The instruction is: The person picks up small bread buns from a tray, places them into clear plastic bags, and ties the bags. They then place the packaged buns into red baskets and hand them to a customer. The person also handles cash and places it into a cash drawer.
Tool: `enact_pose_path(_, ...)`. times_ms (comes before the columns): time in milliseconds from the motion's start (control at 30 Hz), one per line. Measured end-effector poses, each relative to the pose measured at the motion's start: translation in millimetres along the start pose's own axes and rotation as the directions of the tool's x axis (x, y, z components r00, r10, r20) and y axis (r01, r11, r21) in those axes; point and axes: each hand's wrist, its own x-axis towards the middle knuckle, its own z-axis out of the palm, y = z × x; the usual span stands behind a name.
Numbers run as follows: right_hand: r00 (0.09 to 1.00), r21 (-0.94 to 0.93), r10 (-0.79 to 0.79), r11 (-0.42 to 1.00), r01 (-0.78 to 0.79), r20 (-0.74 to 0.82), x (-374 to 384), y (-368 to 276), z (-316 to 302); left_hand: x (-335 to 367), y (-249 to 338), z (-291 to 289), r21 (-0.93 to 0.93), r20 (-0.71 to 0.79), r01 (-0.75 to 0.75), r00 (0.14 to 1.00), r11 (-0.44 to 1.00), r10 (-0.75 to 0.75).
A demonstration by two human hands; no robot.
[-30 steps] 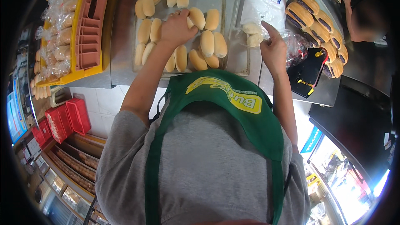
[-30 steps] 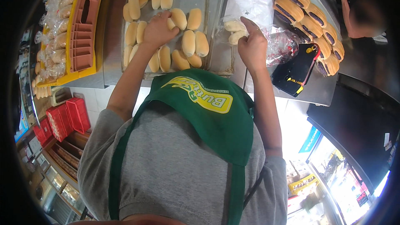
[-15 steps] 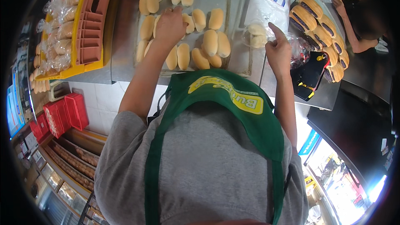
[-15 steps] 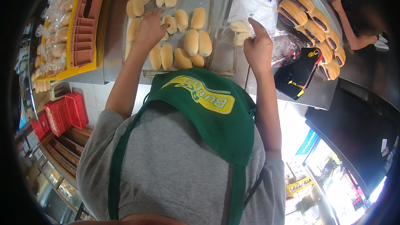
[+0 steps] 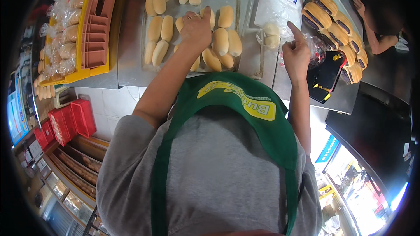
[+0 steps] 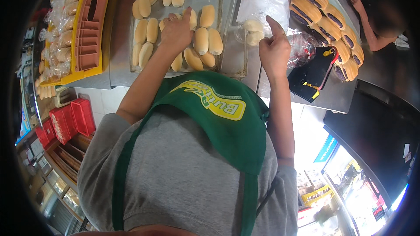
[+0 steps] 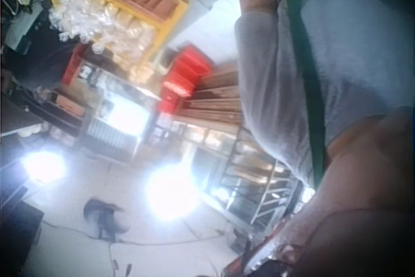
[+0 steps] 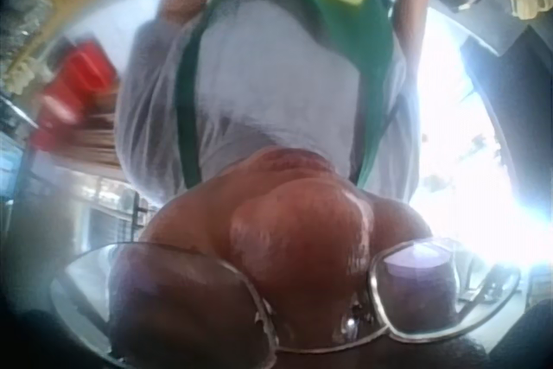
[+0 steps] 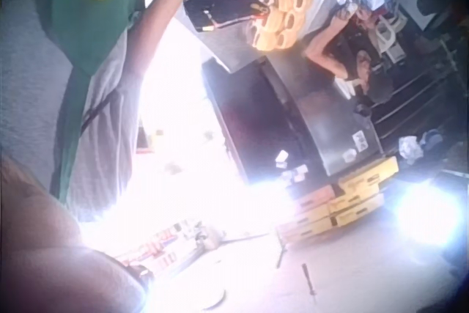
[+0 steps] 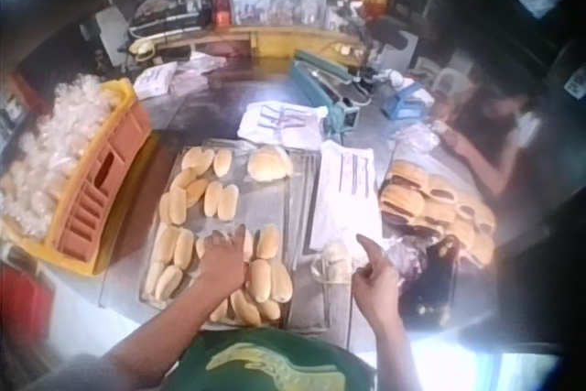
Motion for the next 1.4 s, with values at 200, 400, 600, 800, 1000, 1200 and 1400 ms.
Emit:
enact_pose_path(200,0.998,-0.009,-0.062,0.998,0.062,-0.017,-2.1,7.8,7.8,33.5,-10.9,-28.6,-0.17,0.278,0.039,0.961,0.985,0.01)
enact_pose_path(400,0.999,-0.006,0.047,0.999,-0.047,0.01,-1.5,7.0,-1.7,15.8,-50.6,-37.1,-0.781,0.204,0.165,0.979,0.602,-0.005)
enact_pose_path(600,0.999,0.077,0.036,0.996,-0.037,0.018,4.5,4.1,7.3,7.2,-69.8,-21.5,-0.926,0.24,0.265,0.963,-0.269,0.123)
enact_pose_path(800,0.998,0.059,-0.058,0.997,0.059,-0.018,10.0,6.7,14.4,4.3,-70.9,-20.4,-0.665,0.048,0.285,0.938,-0.69,0.342)
enact_pose_path(1000,0.999,0.021,-0.048,0.999,0.048,-0.003,9.1,8.7,11.2,14.4,-76.2,-20.3,-0.97,0.068,0.051,0.996,0.237,0.065)
enact_pose_path(1200,0.998,0.048,-0.059,0.997,0.059,-0.006,9.1,10.1,16.1,1.1,-48.4,-44.6,-0.053,-0.23,-0.403,0.895,0.914,0.381)
enact_pose_path(1400,0.994,0.0,-0.097,0.995,0.097,0.044,12.9,-2.9,20.9,-6.2,15.1,-89.9,-0.735,-0.128,-0.376,0.894,0.564,0.429)
